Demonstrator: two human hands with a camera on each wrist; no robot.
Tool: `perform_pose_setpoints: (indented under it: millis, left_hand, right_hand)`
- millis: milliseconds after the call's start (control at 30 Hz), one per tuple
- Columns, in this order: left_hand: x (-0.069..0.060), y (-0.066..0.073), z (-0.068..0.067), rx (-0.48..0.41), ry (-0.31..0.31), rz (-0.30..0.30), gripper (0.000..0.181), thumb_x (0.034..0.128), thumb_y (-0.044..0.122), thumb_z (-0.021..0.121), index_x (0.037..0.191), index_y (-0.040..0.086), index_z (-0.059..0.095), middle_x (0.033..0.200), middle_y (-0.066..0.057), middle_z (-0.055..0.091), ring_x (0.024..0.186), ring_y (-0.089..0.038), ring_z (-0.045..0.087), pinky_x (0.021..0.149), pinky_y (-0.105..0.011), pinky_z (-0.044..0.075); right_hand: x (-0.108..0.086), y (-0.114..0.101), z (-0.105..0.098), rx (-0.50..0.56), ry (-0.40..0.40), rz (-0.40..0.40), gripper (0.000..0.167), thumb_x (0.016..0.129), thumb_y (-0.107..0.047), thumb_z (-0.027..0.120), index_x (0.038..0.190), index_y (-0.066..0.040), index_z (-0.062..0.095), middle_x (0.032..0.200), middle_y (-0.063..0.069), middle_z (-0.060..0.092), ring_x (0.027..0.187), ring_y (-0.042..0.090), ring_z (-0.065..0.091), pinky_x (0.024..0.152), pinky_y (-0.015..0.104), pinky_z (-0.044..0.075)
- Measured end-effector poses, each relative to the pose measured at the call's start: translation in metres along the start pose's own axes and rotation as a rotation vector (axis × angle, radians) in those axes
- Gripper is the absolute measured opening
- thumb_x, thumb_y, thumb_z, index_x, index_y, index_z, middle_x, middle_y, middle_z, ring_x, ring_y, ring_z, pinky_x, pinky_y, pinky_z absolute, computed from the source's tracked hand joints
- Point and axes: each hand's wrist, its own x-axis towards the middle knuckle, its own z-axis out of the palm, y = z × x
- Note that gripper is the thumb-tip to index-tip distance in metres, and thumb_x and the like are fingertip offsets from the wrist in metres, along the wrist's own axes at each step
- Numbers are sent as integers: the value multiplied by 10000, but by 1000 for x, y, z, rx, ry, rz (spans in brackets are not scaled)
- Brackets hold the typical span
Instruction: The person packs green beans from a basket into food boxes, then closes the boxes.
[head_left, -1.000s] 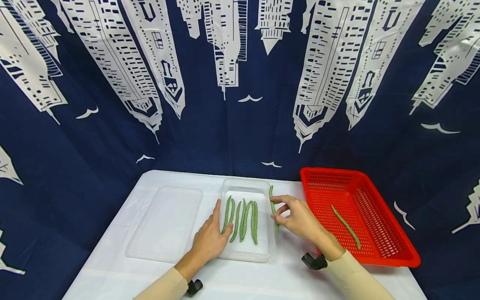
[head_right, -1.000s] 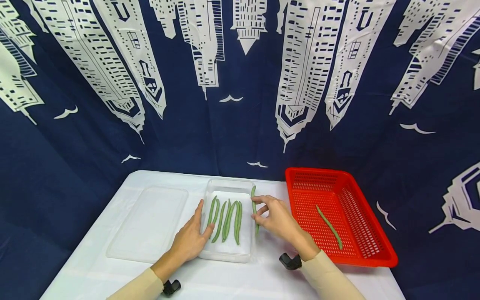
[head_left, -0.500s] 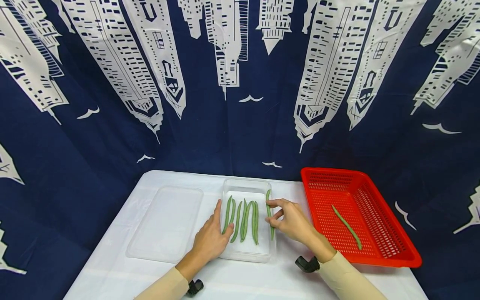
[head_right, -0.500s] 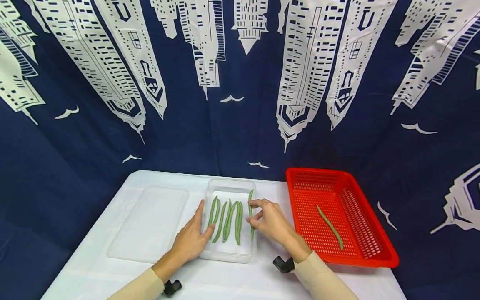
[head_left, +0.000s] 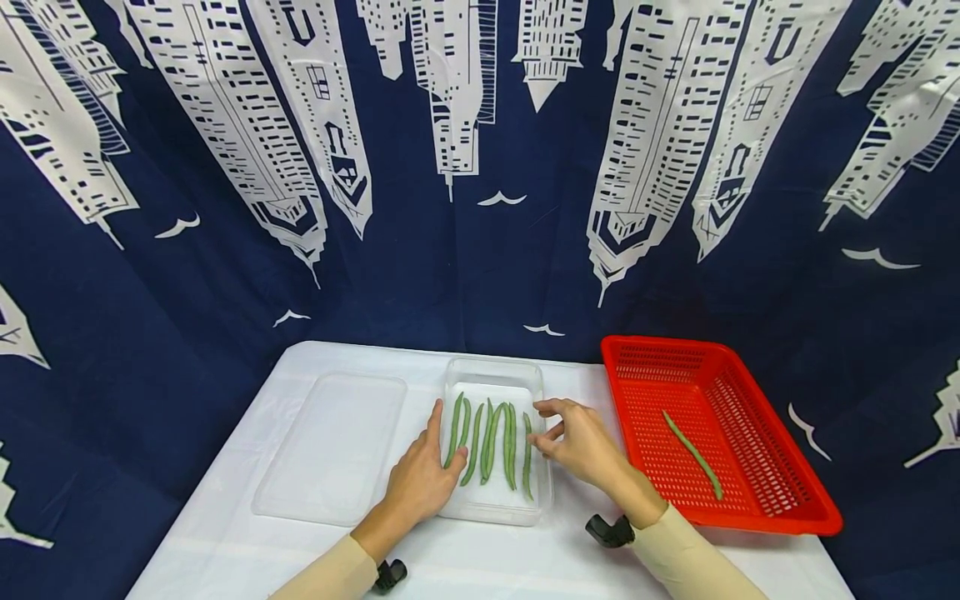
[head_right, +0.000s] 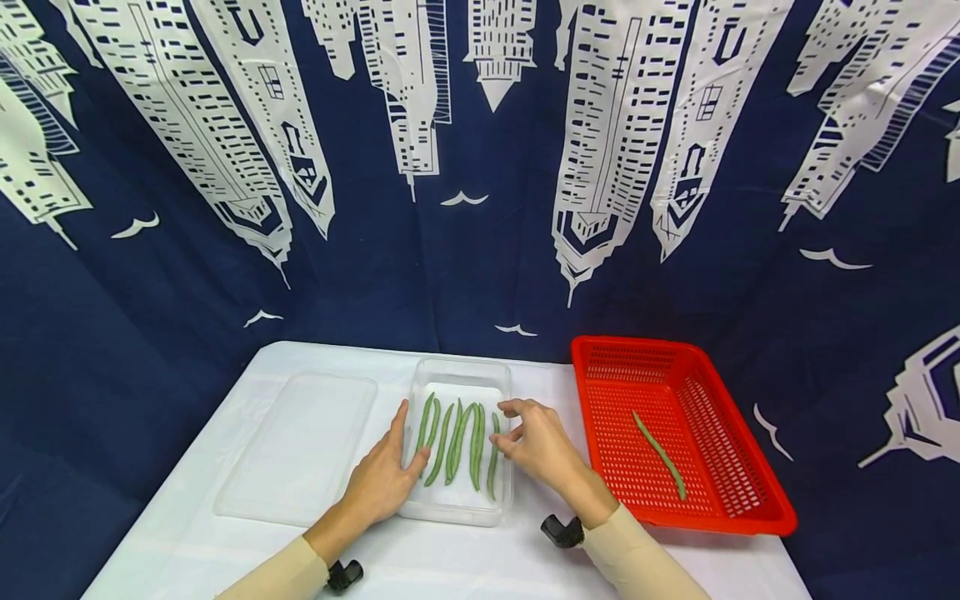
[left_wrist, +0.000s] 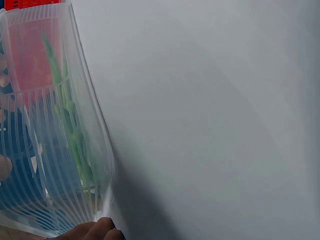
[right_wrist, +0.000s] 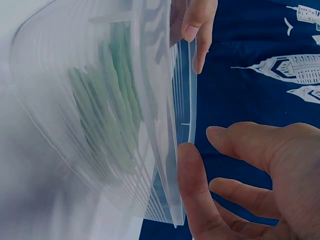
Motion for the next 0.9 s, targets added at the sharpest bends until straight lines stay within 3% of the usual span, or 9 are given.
perform_pose_setpoints:
  millis: [500, 900]
  left_hand:
    - [-1, 2, 0, -4, 3, -4, 928, 1136, 419, 710, 1879, 165, 215, 1566, -296, 708, 1372, -520, 740, 988, -741, 628]
    - [0, 3, -1, -1, -7, -11, 924, 1149, 444, 686, 1886, 186, 192, 1594, -283, 696, 1393, -510, 735, 1004, -731, 630]
  right_hand:
    - [-3, -1, 0, 31, 16, -5, 479, 976, -103, 943, 1407, 32, 784, 1351, 214, 840, 748, 48, 822, 701, 221, 616]
    - [-5, 0, -23, -43, 73, -39, 440, 1015, -158, 915, 1416, -22, 796, 1366, 184, 833, 869, 121, 844, 795, 289, 629]
